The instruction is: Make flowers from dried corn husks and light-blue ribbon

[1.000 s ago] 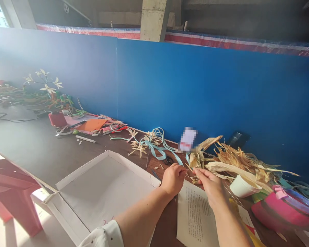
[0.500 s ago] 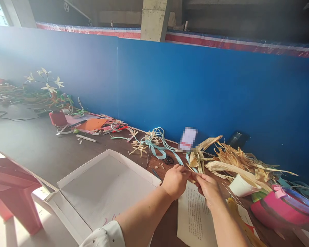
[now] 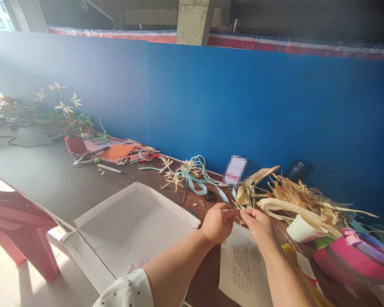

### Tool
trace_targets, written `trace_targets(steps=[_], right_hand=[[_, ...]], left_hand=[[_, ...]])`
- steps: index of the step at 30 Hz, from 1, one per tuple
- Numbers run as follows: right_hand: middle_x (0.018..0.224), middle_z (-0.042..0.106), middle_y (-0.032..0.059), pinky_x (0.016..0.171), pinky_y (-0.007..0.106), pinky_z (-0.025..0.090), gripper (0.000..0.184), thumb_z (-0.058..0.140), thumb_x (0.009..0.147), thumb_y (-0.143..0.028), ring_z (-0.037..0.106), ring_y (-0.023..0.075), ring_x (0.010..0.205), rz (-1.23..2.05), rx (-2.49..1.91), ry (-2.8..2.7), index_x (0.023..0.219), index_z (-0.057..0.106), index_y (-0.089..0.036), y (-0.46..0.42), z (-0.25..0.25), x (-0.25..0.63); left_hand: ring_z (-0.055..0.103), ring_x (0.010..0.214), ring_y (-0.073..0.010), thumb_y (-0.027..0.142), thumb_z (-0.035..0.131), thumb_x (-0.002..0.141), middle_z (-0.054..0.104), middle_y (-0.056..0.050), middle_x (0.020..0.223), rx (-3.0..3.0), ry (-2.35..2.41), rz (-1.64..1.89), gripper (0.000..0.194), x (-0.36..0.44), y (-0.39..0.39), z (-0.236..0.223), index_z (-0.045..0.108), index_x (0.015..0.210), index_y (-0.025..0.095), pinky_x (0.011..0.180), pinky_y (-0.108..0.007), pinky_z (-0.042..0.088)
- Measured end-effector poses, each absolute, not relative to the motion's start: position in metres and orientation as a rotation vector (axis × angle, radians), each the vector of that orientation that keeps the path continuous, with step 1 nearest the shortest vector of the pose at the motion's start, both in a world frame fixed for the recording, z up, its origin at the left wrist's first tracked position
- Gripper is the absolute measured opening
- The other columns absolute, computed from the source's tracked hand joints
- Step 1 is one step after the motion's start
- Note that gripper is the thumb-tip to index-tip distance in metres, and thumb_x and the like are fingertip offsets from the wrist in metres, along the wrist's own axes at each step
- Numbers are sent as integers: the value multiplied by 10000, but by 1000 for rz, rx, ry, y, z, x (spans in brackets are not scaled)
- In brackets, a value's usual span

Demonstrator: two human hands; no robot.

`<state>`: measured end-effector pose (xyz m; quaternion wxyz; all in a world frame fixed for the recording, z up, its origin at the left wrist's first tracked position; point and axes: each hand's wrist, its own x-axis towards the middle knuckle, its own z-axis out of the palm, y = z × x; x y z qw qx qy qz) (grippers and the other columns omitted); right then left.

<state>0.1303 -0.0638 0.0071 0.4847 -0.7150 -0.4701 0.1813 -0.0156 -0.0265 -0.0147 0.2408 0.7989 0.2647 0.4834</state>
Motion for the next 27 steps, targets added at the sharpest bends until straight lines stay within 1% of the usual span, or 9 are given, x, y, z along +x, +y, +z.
trace_targets(steps=[6, 10, 14, 16, 18, 19, 21, 23, 27], right_hand=[[631, 687, 29, 551, 268, 409, 235, 617, 659, -384, 585, 188, 575, 450, -1809, -1189, 723, 707, -176, -59, 19, 135], [682, 707, 49, 597, 288, 417, 290, 614, 670, -440, 608, 218, 639, 401, -1854, -1133, 735, 713, -176, -59, 23, 140], [546, 643, 32, 509, 277, 351, 344, 554, 748, -495, 538, 185, 520, 406, -1901, -1265, 620, 669, -197, -61, 22, 132], [529, 625, 15, 505, 271, 338, 283, 586, 739, -446, 527, 176, 511, 468, -1878, -1420, 593, 656, -214, -66, 20, 118], [635, 672, 3, 532, 266, 343, 104, 646, 688, -331, 563, 178, 567, 516, -1850, -1555, 662, 684, -237, -72, 19, 98], [678, 682, 2, 537, 266, 337, 75, 627, 697, -289, 576, 179, 586, 484, -1888, -1693, 718, 687, -249, -76, 18, 87], [772, 691, 11, 571, 266, 339, 125, 611, 696, -224, 611, 190, 672, 382, -1942, -1950, 804, 666, -254, -84, 15, 65], [865, 685, 46, 581, 271, 343, 230, 600, 687, -198, 627, 204, 711, 268, -1954, -2081, 913, 627, -231, -88, 11, 49], [852, 673, 87, 560, 277, 346, 247, 535, 703, -168, 638, 220, 702, 224, -2001, -2113, 947, 571, -184, -87, 6, 34]], left_hand=[[610, 796, -133, 262, 504, 868, 656, -61, 879, 1811, 606, 1332, 274, -14, -28, -5, 698, 1051, 200, 726, -229, 496], [605, 783, -123, 271, 500, 875, 646, -56, 873, 1622, 707, 1470, 267, -23, -22, 5, 689, 1038, 176, 723, -225, 485], [605, 789, -130, 258, 464, 889, 642, -43, 853, 1530, 1041, 1631, 256, -37, -6, 12, 665, 1028, 180, 752, -254, 483], [602, 805, -134, 257, 457, 891, 641, -40, 877, 1576, 1134, 1653, 250, -42, -1, 13, 656, 1025, 190, 775, -268, 479], [599, 831, -140, 246, 457, 889, 643, -38, 885, 1621, 1168, 1656, 241, -43, 2, 12, 655, 1017, 196, 792, -276, 474], [598, 840, -143, 241, 460, 886, 643, -38, 882, 1627, 1173, 1650, 237, -43, 2, 11, 655, 1011, 196, 792, -276, 472], [597, 845, -144, 233, 467, 880, 644, -37, 879, 1615, 1176, 1634, 230, -43, 3, 10, 658, 1002, 193, 783, -271, 471], [596, 842, -143, 235, 469, 878, 643, -38, 891, 1592, 1178, 1620, 230, -42, 3, 9, 658, 1002, 193, 770, -266, 470], [584, 771, -127, 241, 464, 881, 631, -31, 861, 1594, 1164, 1607, 236, -41, 1, 10, 658, 1007, 196, 725, -253, 465]])
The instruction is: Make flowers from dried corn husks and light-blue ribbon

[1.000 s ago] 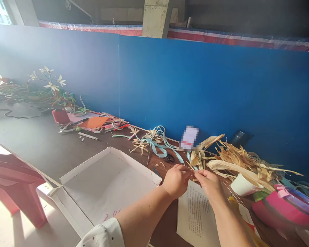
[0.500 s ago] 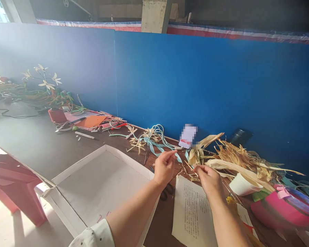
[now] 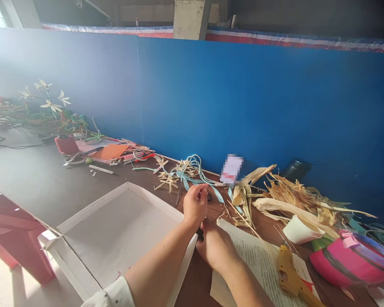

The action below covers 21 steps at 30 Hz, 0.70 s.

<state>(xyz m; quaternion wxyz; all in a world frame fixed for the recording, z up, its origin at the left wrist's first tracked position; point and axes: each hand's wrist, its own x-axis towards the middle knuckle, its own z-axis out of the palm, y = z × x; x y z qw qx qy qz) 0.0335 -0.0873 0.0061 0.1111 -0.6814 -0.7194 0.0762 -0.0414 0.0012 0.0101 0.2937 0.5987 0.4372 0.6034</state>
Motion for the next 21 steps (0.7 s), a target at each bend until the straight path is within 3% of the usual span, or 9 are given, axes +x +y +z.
trace_targets(steps=[5, 9, 13, 16, 21], right_hand=[[765, 676, 64, 552, 266, 353, 248, 545, 641, -117, 621, 201, 665, 356, -1949, -2044, 875, 586, -188, -82, 9, 42], [629, 629, 18, 504, 268, 345, 72, 568, 682, -188, 548, 162, 544, 531, -1839, -1891, 724, 623, -206, -80, 21, 73], [704, 622, -3, 534, 270, 451, 277, 658, 675, -300, 568, 172, 620, 929, -1610, -1251, 937, 649, -210, -81, 32, 119], [786, 579, -24, 563, 255, 482, 358, 736, 640, -313, 494, 96, 569, 1004, -1278, -894, 963, 633, -198, -85, 31, 148], [713, 454, -71, 436, 141, 336, 257, 748, 658, -235, 328, 21, 483, 819, -942, -665, 855, 589, -191, -86, 20, 160]], left_hand=[[576, 744, -117, 229, 455, 886, 622, -28, 827, 1628, 1129, 1625, 238, -41, -2, 14, 658, 1004, 190, 721, -244, 464], [576, 751, -119, 234, 458, 887, 623, -26, 825, 1645, 1119, 1642, 234, -41, -3, 14, 657, 1003, 195, 734, -246, 463], [582, 795, -124, 221, 440, 887, 630, -24, 831, 1693, 1132, 1582, 248, -37, -4, 10, 658, 1003, 199, 767, -250, 456], [586, 799, -125, 198, 451, 863, 644, -19, 856, 1802, 1168, 1422, 245, -28, -3, 3, 670, 972, 207, 761, -247, 456], [594, 778, -145, 235, 496, 827, 657, -26, 856, 2219, 1168, 1022, 204, 1, 0, -3, 696, 863, 217, 720, -253, 465]])
